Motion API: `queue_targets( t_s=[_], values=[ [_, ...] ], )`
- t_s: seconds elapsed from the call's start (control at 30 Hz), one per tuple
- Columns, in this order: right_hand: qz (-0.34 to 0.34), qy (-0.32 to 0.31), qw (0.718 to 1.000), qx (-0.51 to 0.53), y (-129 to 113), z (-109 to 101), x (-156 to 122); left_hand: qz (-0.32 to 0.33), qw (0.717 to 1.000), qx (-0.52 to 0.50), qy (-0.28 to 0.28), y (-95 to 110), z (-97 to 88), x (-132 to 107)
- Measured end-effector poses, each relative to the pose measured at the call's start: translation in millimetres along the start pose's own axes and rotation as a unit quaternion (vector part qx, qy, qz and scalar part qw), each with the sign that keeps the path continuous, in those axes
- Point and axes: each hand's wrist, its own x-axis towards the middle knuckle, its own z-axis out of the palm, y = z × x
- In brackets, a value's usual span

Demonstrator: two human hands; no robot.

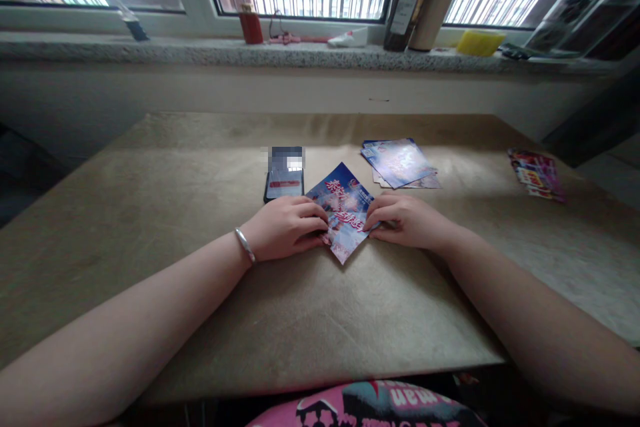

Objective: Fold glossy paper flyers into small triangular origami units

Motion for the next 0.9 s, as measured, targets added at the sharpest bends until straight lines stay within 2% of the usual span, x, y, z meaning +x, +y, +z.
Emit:
queue_targets(
  t_s=[0.17,0.43,0.63,0.9],
  values=[
    [-0.004,-0.004,1.000,-0.011,-0.4,0.7,0.4,0.028,1.000,-0.004,-0.004,-1.1,-0.5,-0.1],
    [0.023,-0.013,0.999,-0.032,-6.1,3.1,0.6,0.005,1.000,0.001,-0.020,-2.8,1.7,-4.4],
    [0.029,0.021,0.999,-0.012,-12.6,7.0,4.8,-0.049,0.999,-0.004,-0.022,2.1,-2.0,-2.0],
    [0.070,0.029,0.997,0.004,-17.7,14.3,11.2,-0.062,0.998,-0.017,-0.024,9.5,-0.4,2.8]
  ],
)
